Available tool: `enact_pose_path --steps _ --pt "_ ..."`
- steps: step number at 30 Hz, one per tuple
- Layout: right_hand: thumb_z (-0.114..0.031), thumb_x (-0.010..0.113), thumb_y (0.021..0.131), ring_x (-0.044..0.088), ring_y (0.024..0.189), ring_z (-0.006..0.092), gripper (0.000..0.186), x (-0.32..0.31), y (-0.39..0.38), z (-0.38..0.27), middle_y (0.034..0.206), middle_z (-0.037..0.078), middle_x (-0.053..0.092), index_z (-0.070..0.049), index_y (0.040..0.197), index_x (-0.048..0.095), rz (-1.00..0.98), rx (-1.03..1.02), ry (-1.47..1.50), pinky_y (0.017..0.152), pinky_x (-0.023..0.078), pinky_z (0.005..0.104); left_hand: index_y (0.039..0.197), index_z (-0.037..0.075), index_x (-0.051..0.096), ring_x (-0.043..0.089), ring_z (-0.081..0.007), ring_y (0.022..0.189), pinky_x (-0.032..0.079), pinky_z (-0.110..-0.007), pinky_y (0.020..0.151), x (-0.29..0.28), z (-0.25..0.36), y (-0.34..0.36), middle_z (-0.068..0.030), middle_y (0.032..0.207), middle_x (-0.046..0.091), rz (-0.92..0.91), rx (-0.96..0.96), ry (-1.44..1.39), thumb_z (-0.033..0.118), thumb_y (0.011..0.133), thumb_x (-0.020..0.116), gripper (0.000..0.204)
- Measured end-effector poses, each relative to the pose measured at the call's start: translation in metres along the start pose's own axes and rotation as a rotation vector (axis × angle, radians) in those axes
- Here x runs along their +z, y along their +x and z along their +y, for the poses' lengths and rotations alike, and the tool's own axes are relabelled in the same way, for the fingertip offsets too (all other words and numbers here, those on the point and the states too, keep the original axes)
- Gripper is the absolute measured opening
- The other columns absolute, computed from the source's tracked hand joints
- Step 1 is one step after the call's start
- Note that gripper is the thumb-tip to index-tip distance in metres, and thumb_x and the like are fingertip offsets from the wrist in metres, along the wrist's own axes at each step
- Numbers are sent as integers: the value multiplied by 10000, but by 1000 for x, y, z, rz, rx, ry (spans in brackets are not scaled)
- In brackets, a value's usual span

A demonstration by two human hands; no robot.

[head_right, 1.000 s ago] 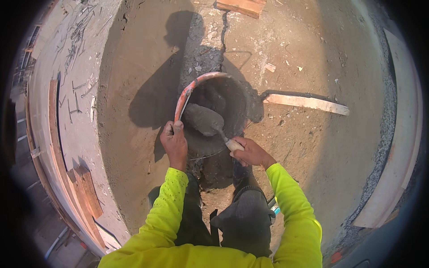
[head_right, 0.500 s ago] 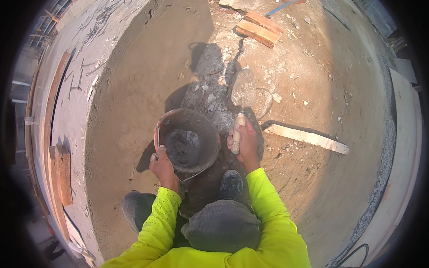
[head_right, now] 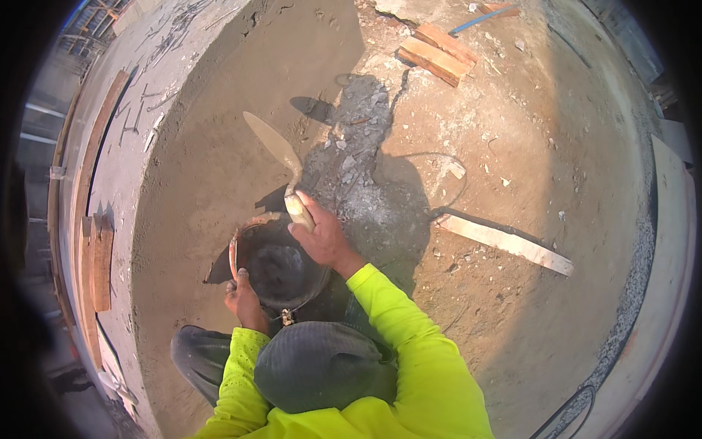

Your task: The person scoops wet cement from a bucket with a trowel and applies it to a vertical concrete wall. They smooth the surface with a flat trowel, repeating the process along the wall's length.

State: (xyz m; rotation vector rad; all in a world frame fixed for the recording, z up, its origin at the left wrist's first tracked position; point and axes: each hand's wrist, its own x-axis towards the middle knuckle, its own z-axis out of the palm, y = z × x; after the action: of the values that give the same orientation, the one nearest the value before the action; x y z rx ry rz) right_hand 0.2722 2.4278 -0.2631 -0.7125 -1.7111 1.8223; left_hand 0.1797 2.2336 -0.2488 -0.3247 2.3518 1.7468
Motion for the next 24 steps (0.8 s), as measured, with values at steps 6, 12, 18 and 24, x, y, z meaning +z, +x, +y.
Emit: enact_pose_path --steps 6,12,18,24 --pt "-169 630 844 642 1008 421 553 -92 -62 -29 1169 280 607 7 1350 493 -382 -16 -554 867 518 450 719 109 464 343 -32 626 280 -240 545 44 27 -15 81 700 431 -154 120 -37 80 908 677 286" --pt "-200 589 858 632 845 483 426 -94 -94 12 931 277 645 -19 1241 539 -569 315 -832 769 503 545 671 85 429 326 -38 610 283 -234 512 71 31 -56 83 658 377 -416 390 149 65 862 726 354" --pt "-158 572 924 605 551 205 492 -85 -131 -18 762 87 604 -33 1389 473 -466 674 237 506 500 325 652 60 421 318 -48 620 275 -257 511 72 53 -74 75 639 361 -562 469 152 110 850 740 379" --pt "-98 550 926 541 527 118 523 -96 -142 -47 772 42 569 -75 1437 444 -107 608 661 435 421 256 678 115 446 304 -30 606 247 -242 524 89 60 -51 87 662 380 -402 182 -79 166 923 683 345"
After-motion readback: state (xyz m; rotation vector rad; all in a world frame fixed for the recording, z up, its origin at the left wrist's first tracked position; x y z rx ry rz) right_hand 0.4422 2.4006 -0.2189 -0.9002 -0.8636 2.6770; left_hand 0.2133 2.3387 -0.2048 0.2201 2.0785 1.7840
